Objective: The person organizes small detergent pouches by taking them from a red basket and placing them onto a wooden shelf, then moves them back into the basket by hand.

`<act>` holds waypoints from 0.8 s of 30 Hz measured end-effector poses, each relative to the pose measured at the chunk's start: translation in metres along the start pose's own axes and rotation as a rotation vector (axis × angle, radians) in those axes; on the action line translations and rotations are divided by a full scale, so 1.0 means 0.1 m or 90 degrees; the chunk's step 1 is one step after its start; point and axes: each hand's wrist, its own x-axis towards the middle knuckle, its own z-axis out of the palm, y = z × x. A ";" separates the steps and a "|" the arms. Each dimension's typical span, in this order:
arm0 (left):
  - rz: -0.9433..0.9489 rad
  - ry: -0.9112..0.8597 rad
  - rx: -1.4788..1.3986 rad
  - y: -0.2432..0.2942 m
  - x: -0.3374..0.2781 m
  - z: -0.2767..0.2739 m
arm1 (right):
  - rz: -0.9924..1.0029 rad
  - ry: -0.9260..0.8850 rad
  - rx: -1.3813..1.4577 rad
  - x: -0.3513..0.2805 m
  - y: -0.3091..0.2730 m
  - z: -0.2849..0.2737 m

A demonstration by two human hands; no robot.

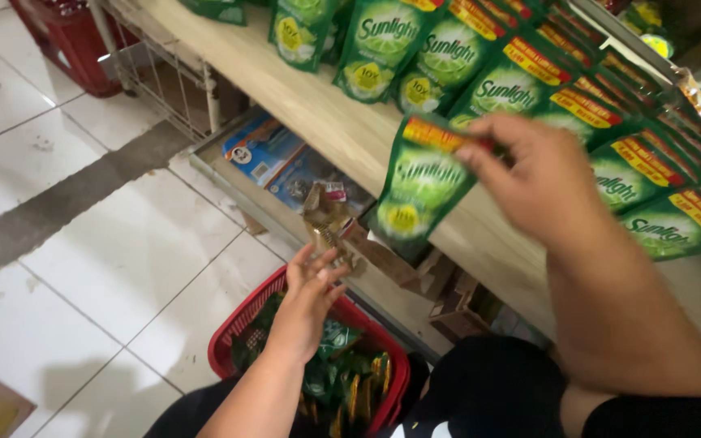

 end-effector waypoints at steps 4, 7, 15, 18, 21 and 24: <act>-0.035 0.044 0.003 0.04 -0.01 -0.07 | -0.047 0.099 -0.103 0.45 0.17 -0.17; -0.033 0.060 -0.016 0.06 0.05 -0.15 | -0.086 0.143 -0.103 0.78 0.40 -0.12; -0.023 0.113 -0.054 -0.02 0.14 -0.23 | -0.169 0.201 -0.235 0.84 0.63 0.03; 0.039 0.170 -0.110 -0.03 0.16 -0.32 | -0.145 0.230 -0.488 0.48 0.43 0.17; 0.166 0.323 -0.149 0.12 0.18 -0.55 | -0.213 0.166 -0.181 0.03 0.10 0.52; 0.251 0.427 -0.199 0.43 0.10 -0.72 | -0.223 -0.038 0.078 -0.47 -0.19 1.30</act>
